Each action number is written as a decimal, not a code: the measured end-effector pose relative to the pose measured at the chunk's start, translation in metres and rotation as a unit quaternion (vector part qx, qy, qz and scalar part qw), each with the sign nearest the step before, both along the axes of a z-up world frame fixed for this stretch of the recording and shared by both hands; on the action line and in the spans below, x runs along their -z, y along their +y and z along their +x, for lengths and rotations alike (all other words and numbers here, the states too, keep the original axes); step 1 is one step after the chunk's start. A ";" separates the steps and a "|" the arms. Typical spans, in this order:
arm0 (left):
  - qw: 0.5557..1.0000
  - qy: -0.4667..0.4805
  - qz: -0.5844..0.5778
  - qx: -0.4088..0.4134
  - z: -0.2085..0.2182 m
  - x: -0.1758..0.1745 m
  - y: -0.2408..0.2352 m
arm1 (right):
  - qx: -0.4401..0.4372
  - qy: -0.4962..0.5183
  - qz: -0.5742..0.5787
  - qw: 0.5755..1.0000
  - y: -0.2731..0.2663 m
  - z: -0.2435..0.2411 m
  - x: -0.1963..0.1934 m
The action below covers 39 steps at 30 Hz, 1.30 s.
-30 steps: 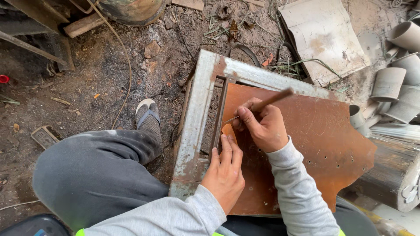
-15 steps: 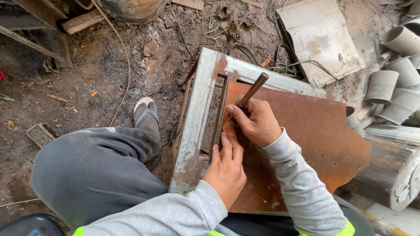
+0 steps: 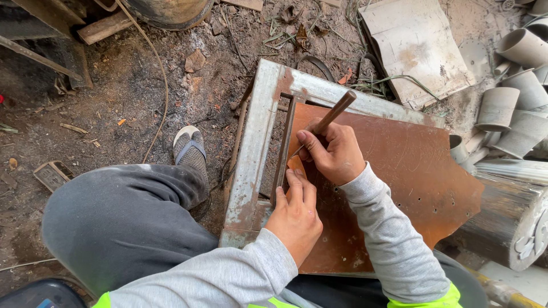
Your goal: The person uses a pointed carving tool to trace and refine the edges of a small leather piece placed on a larger leather sheet. The person repeatedly repositions the small piece and continues carving along its contours.
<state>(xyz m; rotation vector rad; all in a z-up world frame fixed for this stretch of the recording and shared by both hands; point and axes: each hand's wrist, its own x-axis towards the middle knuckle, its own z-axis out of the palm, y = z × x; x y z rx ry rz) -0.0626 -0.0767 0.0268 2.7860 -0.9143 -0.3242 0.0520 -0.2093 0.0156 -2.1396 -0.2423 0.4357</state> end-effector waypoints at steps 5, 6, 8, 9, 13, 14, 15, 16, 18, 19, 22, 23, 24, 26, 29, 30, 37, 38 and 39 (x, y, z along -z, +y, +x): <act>1.000 -0.007 -0.009 -0.006 -0.001 0.002 -0.001 | 0.048 0.000 0.030 0.998 -0.004 -0.006 0.004; 1.000 -0.006 -0.009 -0.008 -0.001 0.003 0.000 | 0.056 0.003 0.036 0.998 -0.005 -0.006 0.005; 1.000 -0.004 -0.005 -0.008 0.000 0.003 -0.001 | 0.054 0.003 0.052 0.997 -0.005 -0.007 0.007; 1.000 -0.002 -0.004 -0.005 0.000 0.003 -0.001 | 0.056 0.003 0.059 0.997 -0.006 -0.009 0.008; 1.000 0.008 -0.011 -0.001 0.000 0.003 0.001 | 0.078 0.017 0.080 0.994 -0.010 -0.012 0.012; 1.000 0.009 -0.010 0.001 0.001 0.003 0.001 | 0.078 0.014 0.090 0.993 -0.011 -0.013 0.013; 1.000 0.009 -0.009 0.004 0.001 0.003 0.001 | 0.077 0.011 0.100 0.992 -0.012 -0.013 0.015; 1.000 0.010 -0.007 0.004 0.002 0.002 0.001 | 0.078 0.012 0.100 0.992 -0.013 -0.012 0.016; 1.000 0.011 -0.004 0.004 0.002 0.001 0.000 | 0.080 0.014 0.099 0.992 -0.014 -0.013 0.017; 1.000 0.010 -0.007 0.002 0.001 0.002 -0.001 | 0.080 0.014 0.101 0.992 -0.015 -0.013 0.018; 1.000 0.009 -0.013 -0.003 0.000 0.004 0.000 | 0.080 0.010 0.105 0.991 -0.015 -0.014 0.020; 1.000 0.011 -0.014 -0.002 0.001 0.005 -0.001 | 0.080 0.007 0.105 0.991 -0.015 -0.014 0.020; 1.000 0.013 -0.016 -0.002 0.000 0.006 -0.001 | 0.081 0.005 0.103 0.991 -0.015 -0.015 0.021; 0.998 -0.045 -0.022 -0.024 0.001 0.007 0.001 | 0.079 0.000 0.104 0.991 -0.016 -0.016 0.023; 0.997 -0.046 -0.060 -0.036 0.007 0.009 0.009 | 0.109 0.031 0.214 0.970 -0.021 -0.009 0.028; 0.996 -0.030 -0.077 -0.036 0.008 0.009 0.013 | 0.124 0.049 0.268 0.954 -0.025 -0.010 0.028; 0.958 0.012 -0.228 -0.176 -0.006 0.012 0.023 | 0.211 -0.023 0.355 0.910 -0.073 -0.062 0.012; 0.953 0.018 -0.237 -0.191 -0.012 0.014 0.025 | 0.203 -0.031 0.337 0.919 -0.081 -0.073 0.010; 0.947 0.023 -0.245 -0.205 -0.017 0.015 0.026 | 0.194 -0.038 0.320 0.926 -0.087 -0.083 0.008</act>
